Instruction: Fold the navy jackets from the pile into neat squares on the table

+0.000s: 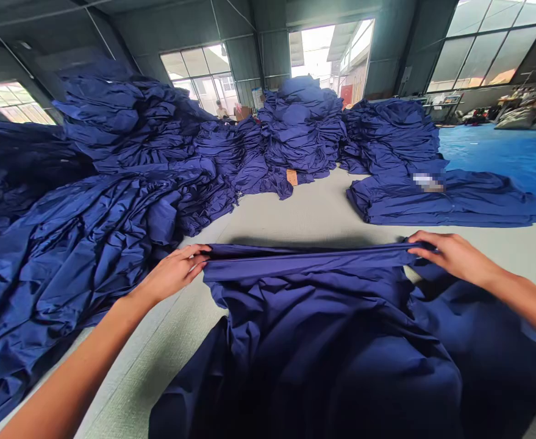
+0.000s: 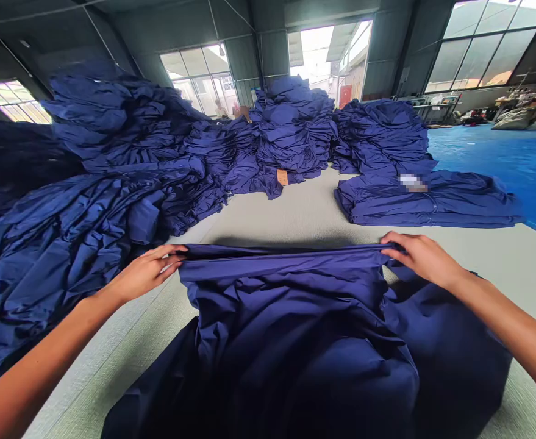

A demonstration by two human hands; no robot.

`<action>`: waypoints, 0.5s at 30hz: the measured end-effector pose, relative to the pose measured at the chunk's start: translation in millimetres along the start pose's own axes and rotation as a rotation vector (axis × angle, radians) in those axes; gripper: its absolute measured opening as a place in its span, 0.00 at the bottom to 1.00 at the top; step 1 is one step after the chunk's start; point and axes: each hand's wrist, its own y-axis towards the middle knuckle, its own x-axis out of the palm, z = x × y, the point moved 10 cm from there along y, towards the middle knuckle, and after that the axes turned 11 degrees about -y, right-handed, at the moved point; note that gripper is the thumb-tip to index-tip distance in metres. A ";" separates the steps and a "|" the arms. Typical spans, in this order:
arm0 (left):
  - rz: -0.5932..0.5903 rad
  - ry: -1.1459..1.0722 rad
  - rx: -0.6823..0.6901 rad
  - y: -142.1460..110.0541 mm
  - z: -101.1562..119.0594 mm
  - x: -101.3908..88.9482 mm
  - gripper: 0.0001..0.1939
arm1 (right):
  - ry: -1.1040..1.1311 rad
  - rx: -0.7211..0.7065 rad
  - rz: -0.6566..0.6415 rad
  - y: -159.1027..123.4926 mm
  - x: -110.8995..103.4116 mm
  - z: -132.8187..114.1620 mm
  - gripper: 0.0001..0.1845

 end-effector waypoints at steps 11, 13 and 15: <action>0.188 -0.020 -0.034 -3.9 2.3 -42.9 0.21 | -0.081 -0.190 0.173 1.8 -26.3 -16.8 0.15; 0.204 -0.031 0.007 -6.8 4.2 -47.5 0.19 | -0.025 -0.208 0.147 -0.8 -26.1 -16.3 0.15; 0.189 -0.037 0.063 -10.3 9.1 -50.7 0.17 | 0.029 -0.187 0.134 -2.3 -30.1 -11.4 0.16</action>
